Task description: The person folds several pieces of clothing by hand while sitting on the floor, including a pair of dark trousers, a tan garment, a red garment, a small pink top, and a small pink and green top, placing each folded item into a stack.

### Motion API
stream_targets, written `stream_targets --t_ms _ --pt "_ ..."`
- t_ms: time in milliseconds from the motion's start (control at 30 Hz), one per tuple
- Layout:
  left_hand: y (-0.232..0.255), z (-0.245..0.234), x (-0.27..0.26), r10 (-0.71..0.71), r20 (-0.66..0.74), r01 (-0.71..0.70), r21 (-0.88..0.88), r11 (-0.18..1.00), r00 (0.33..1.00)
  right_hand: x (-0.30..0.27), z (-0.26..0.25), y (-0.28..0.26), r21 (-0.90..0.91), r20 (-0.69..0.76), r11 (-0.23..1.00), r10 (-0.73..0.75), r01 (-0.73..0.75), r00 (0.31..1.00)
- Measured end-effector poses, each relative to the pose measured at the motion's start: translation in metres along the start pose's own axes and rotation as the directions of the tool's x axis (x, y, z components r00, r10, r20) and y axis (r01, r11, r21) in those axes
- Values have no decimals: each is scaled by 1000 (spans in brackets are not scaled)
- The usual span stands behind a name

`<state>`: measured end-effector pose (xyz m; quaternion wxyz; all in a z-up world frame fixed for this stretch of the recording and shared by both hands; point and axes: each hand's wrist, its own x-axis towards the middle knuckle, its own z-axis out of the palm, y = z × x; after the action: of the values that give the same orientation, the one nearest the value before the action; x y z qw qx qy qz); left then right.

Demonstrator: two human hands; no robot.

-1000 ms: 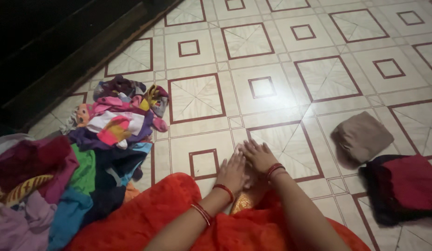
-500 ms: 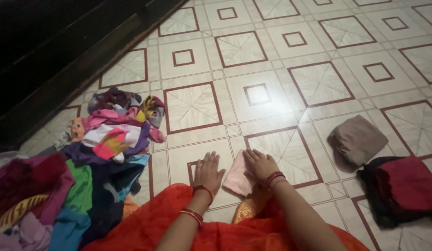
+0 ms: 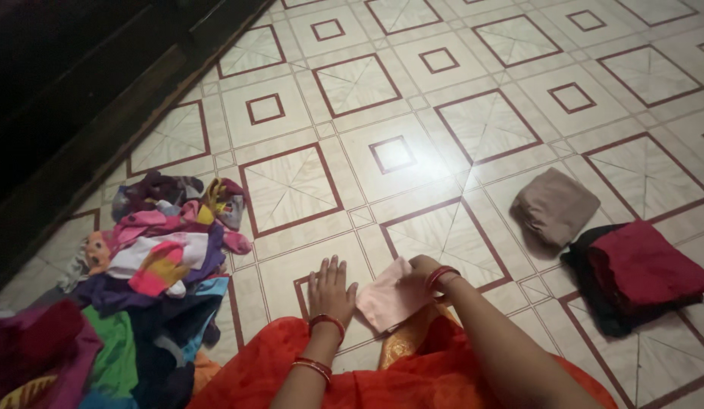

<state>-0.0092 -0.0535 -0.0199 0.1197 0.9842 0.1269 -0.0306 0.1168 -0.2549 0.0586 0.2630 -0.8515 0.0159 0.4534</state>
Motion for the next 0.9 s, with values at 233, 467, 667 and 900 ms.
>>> stream_targets --t_ms 233,467,667,900 --pt "-1 2 -2 17 -34 -18 -29 999 999 41 -7 23 -136 23 985 -104 106 994" --pt "-1 -1 1 23 16 -24 57 998 1000 54 -71 63 -511 -240 843 -325 166 915" --pt "-1 5 0 30 -36 -27 104 994 999 90 -140 132 173 -769 971 28 166 639" --pt "4 -4 0 9 -26 -6 125 992 1000 76 -239 188 464 -886 785 409 410 220"
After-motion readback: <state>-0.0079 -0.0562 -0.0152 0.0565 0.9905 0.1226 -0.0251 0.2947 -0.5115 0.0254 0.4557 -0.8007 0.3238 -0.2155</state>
